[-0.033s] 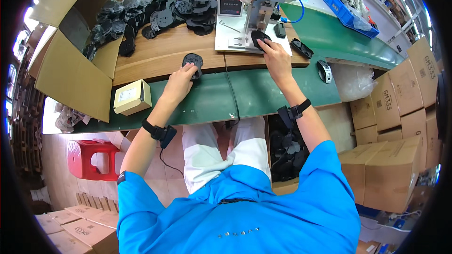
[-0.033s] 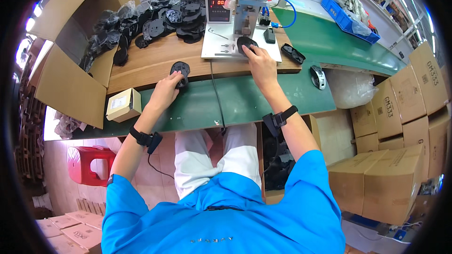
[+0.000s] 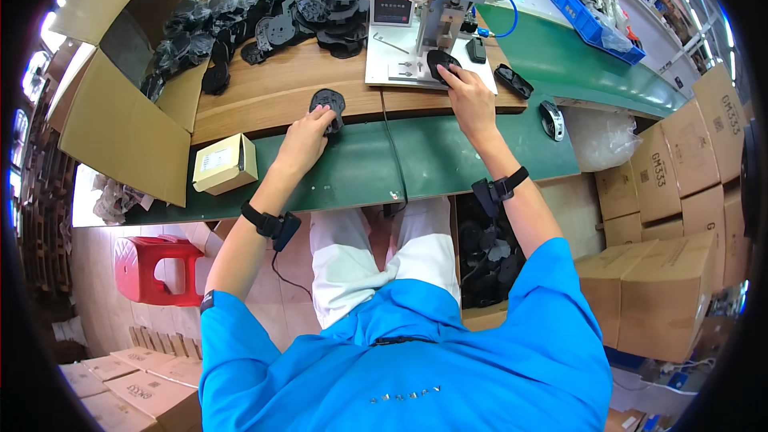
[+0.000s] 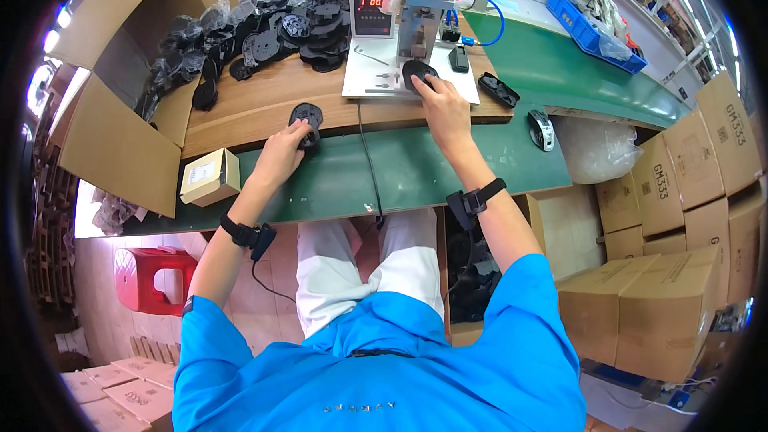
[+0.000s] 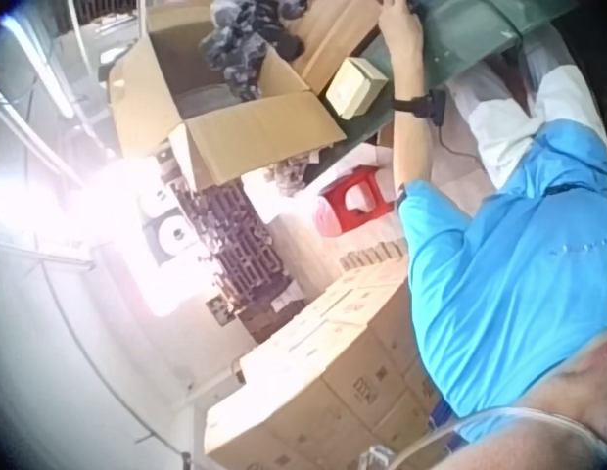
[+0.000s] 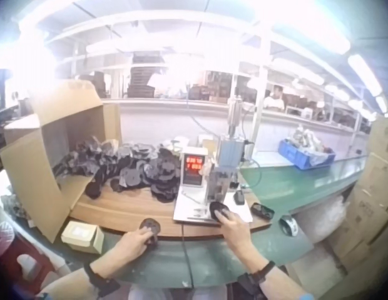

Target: Using a small vertical press machine to assemble plastic mouse components.

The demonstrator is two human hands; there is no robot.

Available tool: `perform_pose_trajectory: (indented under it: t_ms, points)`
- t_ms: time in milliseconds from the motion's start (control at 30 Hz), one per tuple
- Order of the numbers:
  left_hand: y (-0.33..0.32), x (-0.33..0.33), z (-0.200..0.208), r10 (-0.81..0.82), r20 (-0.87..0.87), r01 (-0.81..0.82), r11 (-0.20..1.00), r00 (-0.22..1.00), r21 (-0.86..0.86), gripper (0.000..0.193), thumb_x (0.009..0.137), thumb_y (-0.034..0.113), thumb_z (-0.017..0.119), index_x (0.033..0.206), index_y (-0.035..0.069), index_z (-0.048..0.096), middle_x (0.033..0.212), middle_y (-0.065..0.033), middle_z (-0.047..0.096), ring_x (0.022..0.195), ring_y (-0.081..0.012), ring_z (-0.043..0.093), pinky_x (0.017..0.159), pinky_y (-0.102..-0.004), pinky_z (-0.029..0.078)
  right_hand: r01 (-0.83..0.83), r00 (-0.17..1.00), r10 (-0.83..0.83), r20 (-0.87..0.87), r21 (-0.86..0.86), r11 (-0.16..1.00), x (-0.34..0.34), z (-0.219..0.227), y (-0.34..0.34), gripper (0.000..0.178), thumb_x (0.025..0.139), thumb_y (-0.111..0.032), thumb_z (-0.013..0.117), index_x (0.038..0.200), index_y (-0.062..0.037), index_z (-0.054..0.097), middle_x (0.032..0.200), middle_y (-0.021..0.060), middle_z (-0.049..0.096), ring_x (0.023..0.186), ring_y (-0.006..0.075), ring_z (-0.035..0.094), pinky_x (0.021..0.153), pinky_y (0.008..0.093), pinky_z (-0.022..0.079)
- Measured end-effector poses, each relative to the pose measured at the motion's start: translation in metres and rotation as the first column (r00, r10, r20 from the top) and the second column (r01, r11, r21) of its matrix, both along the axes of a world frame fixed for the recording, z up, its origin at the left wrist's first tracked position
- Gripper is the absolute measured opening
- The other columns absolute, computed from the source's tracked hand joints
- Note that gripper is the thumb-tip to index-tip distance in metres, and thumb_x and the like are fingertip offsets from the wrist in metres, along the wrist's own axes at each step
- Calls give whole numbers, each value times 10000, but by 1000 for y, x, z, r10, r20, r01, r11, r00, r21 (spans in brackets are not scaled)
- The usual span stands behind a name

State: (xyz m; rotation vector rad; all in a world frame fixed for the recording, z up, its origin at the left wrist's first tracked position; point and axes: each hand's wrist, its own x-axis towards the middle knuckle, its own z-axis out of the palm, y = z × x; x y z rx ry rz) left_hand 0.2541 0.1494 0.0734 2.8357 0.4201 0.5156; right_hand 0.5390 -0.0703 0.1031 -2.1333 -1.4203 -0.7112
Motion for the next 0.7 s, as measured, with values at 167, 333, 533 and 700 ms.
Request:
perform_pose_trajectory:
  t_ms: [167,333,533,700]
  points:
    - [-2,0,2,17,-15,-18,999,1000,-44,540,740,-76,669,1263,43,604,1394,-223,616,1254,-414,601,1026,-510,532,-41,998,40,-38,-20,999,2,1,4,495,812,-7,700,1280,-169,723,1237,101,714,1157,289,659,960,414,558]
    - [4,-5,-3,16,12,-16,1000,1000,1,559,747,-62,686,1292,35,610,1386,-231,620,1262,-415,596,1055,-503,513,-84,994,63,-87,-274,958,9,34,9,425,775,-31,744,1180,-159,729,1115,61,707,1018,293,693,840,451,587]
    - [0,1,2,32,3,-32,999,999,-27,527,752,-55,684,1265,48,620,1380,-242,618,1198,-429,625,1027,-498,525,-129,991,132,-11,-284,950,11,36,15,414,755,-48,785,1153,-126,703,1021,73,684,969,318,700,833,445,572]
    - [2,4,4,8,4,-8,999,1000,-44,492,750,-60,675,1227,47,618,1364,-246,623,1188,-438,622,1011,-507,531,35,984,31,174,-362,932,2,28,18,369,777,-38,760,1134,-105,696,1018,81,679,965,301,707,803,432,581]
